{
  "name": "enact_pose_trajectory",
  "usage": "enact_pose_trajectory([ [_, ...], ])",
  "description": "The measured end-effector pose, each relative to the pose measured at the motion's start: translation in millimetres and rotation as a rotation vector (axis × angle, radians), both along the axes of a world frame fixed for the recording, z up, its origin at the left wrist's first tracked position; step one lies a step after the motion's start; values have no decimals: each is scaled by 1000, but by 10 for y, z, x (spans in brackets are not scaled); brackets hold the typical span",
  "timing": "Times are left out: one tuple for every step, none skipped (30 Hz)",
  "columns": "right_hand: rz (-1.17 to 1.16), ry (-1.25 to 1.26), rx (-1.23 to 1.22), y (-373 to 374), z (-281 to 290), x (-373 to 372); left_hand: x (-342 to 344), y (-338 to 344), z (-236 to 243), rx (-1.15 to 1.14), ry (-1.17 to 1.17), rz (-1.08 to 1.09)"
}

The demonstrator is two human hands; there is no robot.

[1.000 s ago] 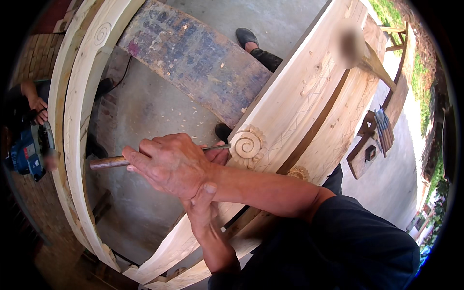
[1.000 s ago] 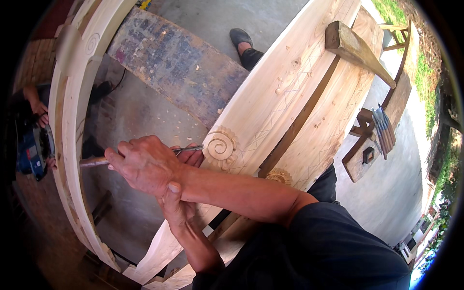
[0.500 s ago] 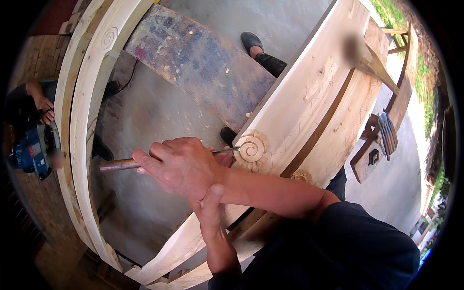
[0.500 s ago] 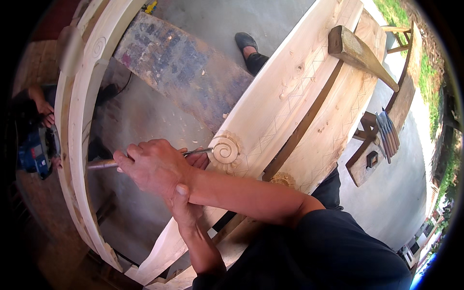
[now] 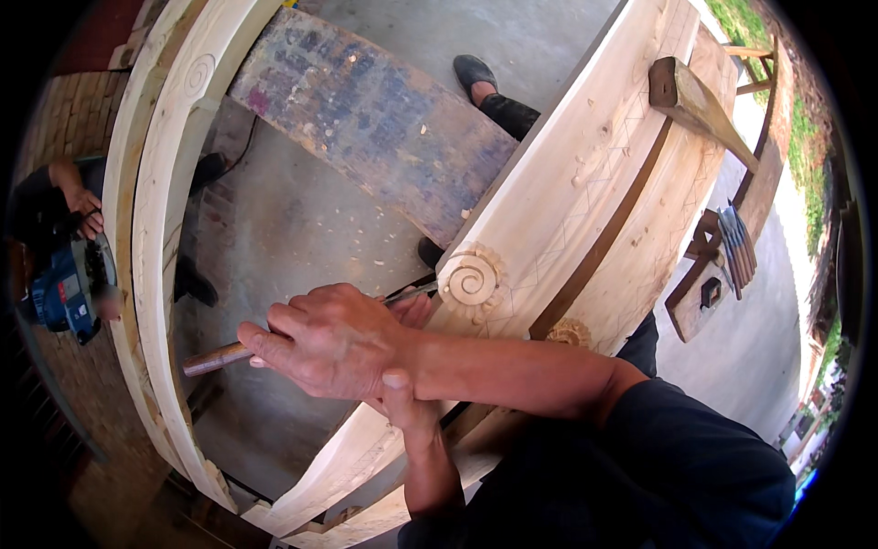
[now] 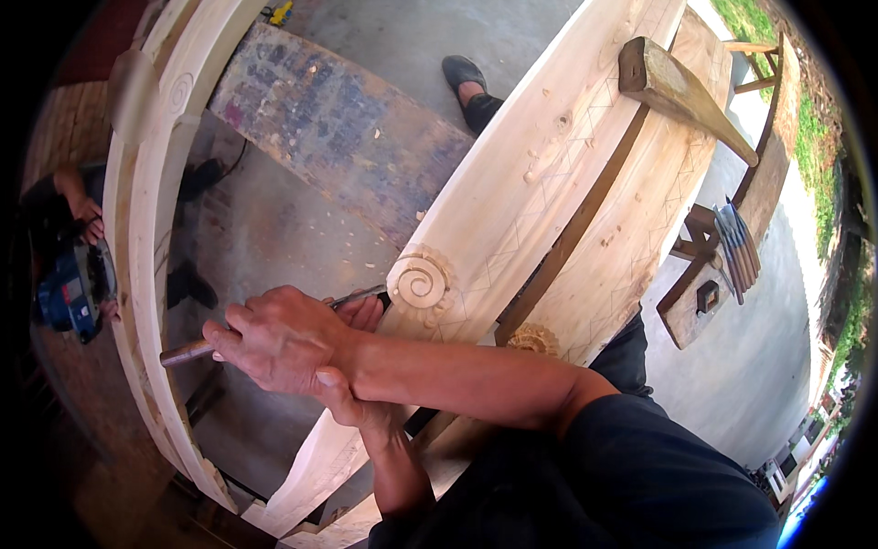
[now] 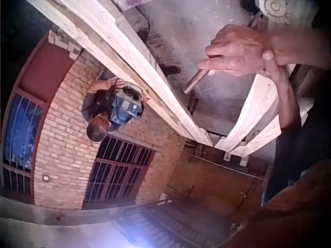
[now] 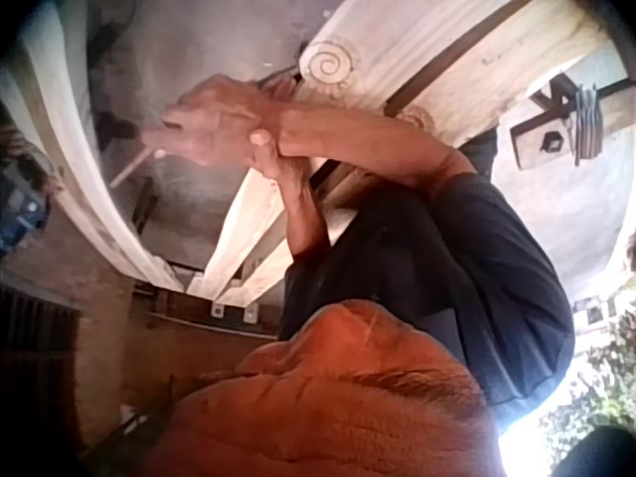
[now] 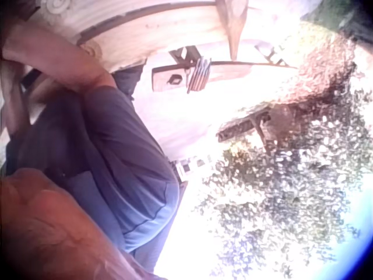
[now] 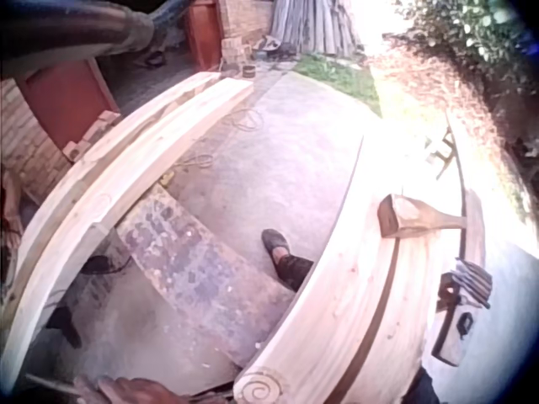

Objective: The person carves a spiral pattern into a wooden board using a chisel and a wooden mallet.

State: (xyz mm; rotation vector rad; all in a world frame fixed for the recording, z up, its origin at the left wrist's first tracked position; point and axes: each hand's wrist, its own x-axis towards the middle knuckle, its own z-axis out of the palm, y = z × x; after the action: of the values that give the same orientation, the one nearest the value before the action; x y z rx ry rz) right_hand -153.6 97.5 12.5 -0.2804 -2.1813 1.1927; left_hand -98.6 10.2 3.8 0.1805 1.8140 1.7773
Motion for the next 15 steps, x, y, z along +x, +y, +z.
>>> enact_pose_trajectory([
  [1, -1, -7, 3, 3, 5, 1, 1, -1, 10, -3, 0],
  [1, -1, -12, 10, 7, 8, -4, 22, 2, 22, -5, 0],
  [0, 3, -17, 12, 7, 10, -8, 35, 5, 34, -7, 0],
  [-1, 7, -22, 13, 7, 11, -8, 36, 7, 35, -1, 0],
  [-2, 11, -26, 14, 4, 10, -9, 37, 6, 37, 5, 0],
  [3, 7, -28, 15, 5, 8, -10, 39, 6, 38, 11, 1],
  [8, 4, -30, 17, 8, 5, -13, 45, 11, 35, 8, 4],
  [13, -2, -33, 15, 5, 7, -15, 52, 18, 30, 3, 7],
  [13, -10, -37, 12, -4, 5, -18, 60, 25, 25, -1, 10],
  [13, -19, -40, 7, -15, -1, -26, 71, 31, 42, -27, 29],
  [14, -25, -44, 1, -22, -11, -41, 83, 43, 60, -51, 49],
  [12, -24, -39, -1, -33, -20, -56, 89, 53, 76, -75, 69],
  [10, -23, -35, -2, -46, -30, -73, 90, 65, 70, -84, 55],
  [6, -23, -29, 0, -61, -38, -95, 90, 74, 64, -95, 39],
  [-1, -16, -29, 0, -74, -44, -112, 86, 79, 58, -106, 23],
])
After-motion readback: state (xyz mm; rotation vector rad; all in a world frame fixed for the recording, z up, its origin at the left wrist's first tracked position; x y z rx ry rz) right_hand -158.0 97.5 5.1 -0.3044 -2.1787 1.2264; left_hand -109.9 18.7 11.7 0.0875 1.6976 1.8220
